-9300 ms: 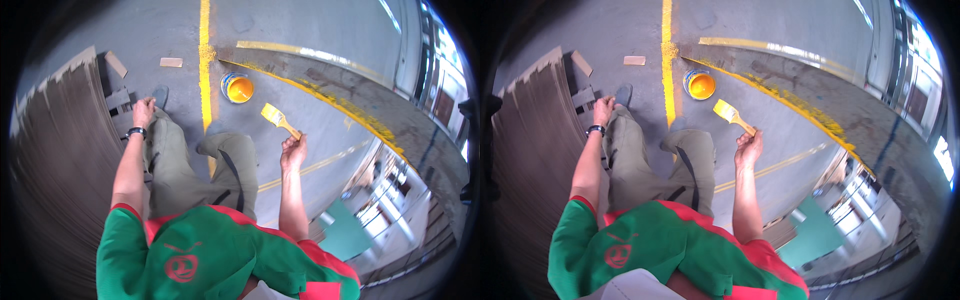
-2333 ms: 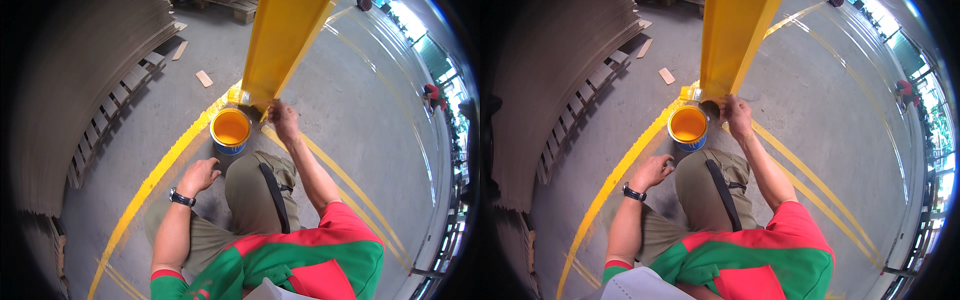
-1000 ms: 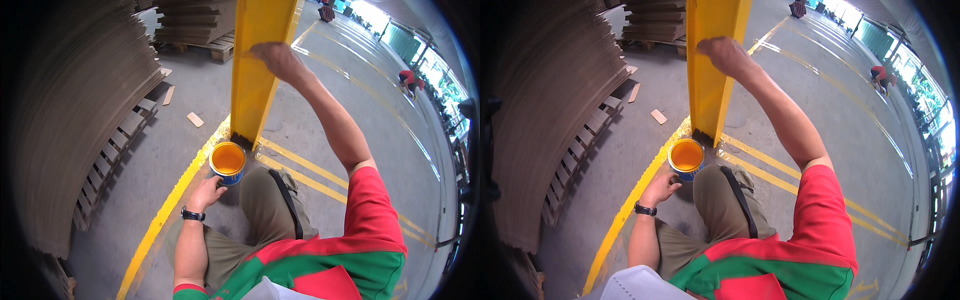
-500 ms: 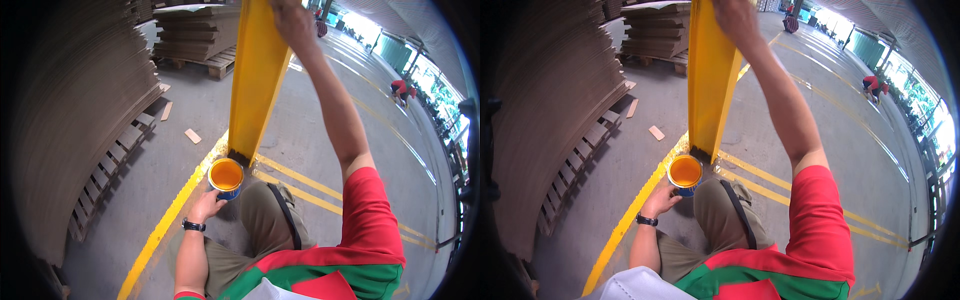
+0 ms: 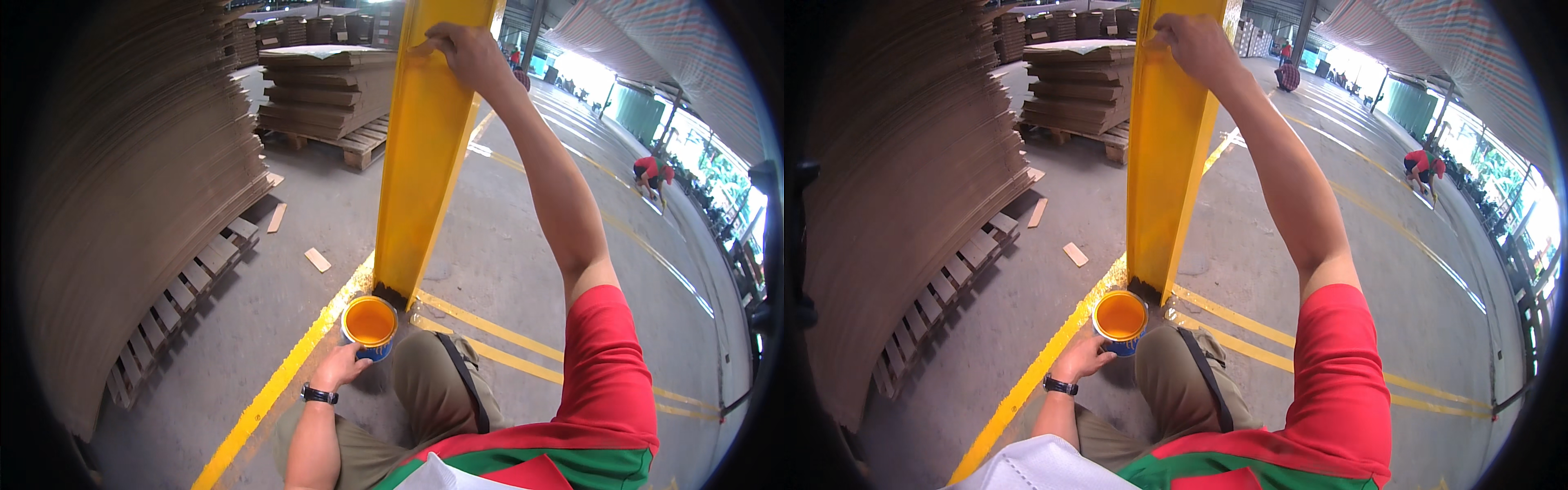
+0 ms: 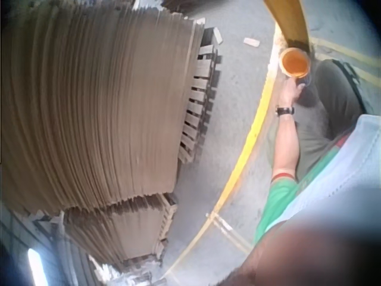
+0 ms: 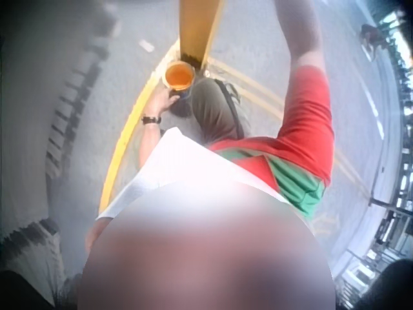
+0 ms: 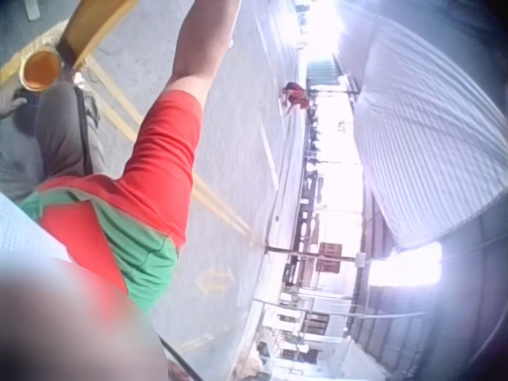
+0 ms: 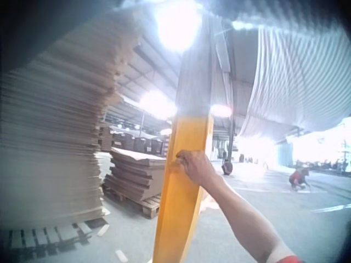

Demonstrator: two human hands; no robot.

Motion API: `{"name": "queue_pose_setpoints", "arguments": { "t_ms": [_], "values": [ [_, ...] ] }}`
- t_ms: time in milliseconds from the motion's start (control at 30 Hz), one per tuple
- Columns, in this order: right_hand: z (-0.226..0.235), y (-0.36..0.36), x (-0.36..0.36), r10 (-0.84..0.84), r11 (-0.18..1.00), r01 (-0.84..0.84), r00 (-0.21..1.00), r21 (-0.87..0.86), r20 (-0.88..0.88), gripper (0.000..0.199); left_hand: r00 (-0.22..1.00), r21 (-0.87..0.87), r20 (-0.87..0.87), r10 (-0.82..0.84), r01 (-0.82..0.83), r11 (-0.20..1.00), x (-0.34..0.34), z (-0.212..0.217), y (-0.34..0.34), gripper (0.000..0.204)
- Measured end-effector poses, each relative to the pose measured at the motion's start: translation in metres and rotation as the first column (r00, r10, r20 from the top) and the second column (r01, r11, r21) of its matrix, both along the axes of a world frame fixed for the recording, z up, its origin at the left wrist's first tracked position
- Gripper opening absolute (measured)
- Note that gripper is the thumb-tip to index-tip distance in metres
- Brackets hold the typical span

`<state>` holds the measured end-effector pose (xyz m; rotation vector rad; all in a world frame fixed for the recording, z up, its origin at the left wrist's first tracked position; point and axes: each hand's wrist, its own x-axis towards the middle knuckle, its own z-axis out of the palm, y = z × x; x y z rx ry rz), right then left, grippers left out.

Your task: The person kneels and paints the base of a vertical metal pillar yellow using a paintbrush and a small paint can. They repeatedly dip the brush into the can and apply paint to the lower section of the pillar.

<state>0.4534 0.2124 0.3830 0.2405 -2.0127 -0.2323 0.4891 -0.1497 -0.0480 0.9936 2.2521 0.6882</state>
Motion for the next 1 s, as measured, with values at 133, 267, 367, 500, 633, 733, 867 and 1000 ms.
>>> {"name": "queue_pose_setpoints", "arguments": {
  "t_ms": [133, 267, 367, 500, 633, 733, 867, 1000],
  "values": [
    [0.034, 0.001, -0.004, 0.029, 0.999, -0.021, 0.983, 0.046, -0.18, 0.018, 1.0, -0.016, -0.008, 0.011, -0.011, 1.0, -0.003, -0.005, -0.001, 0.048],
    [0.042, 0.003, 0.002, 0.014, 1.0, -0.01, 0.935, 0.014, -0.356, 0.02, 0.999, -0.003, -0.026, -0.031, 0.031, 1.0, -0.006, -0.009, -0.001, 0.048],
    [0.04, -0.002, -0.003, 0.037, 0.999, -0.05, 0.904, -0.019, -0.426, 0.022, 1.0, -0.018, -0.018, -0.017, 0.016, 1.0, -0.007, -0.01, -0.001, 0.048],
    [0.02, -0.014, -0.008, 0.013, 1.0, -0.021, 0.925, -0.017, -0.381, 0.023, 0.999, 0.011, -0.038, -0.015, 0.016, 1.0, -0.007, -0.013, -0.002, 0.05],
    [-0.002, -0.019, 0.014, -0.003, 0.999, -0.007, 0.973, -0.043, -0.231, 0.023, 1.0, 0.011, 0.002, -0.001, 0.001, 1.0, -0.008, -0.019, -0.001, 0.05],
    [0.012, -0.017, 0.028, 0.0, 0.997, -0.02, 0.963, -0.07, -0.269, 0.024, 1.0, 0.029, 0.013, -0.003, 0.003, 1.0, -0.009, -0.023, -0.001, 0.05],
    [0.043, -0.019, 0.01, 0.033, 0.997, -0.06, 0.905, -0.051, -0.425, 0.026, 1.0, 0.026, 0.029, 0.009, -0.01, 1.0, -0.008, -0.023, -0.002, 0.049],
    [0.034, -0.021, -0.002, -0.01, 0.986, -0.051, 0.931, -0.156, -0.365, 0.029, 0.999, 0.027, 0.033, 0.03, -0.031, 0.999, -0.007, -0.019, -0.002, 0.049]
  ]
}}
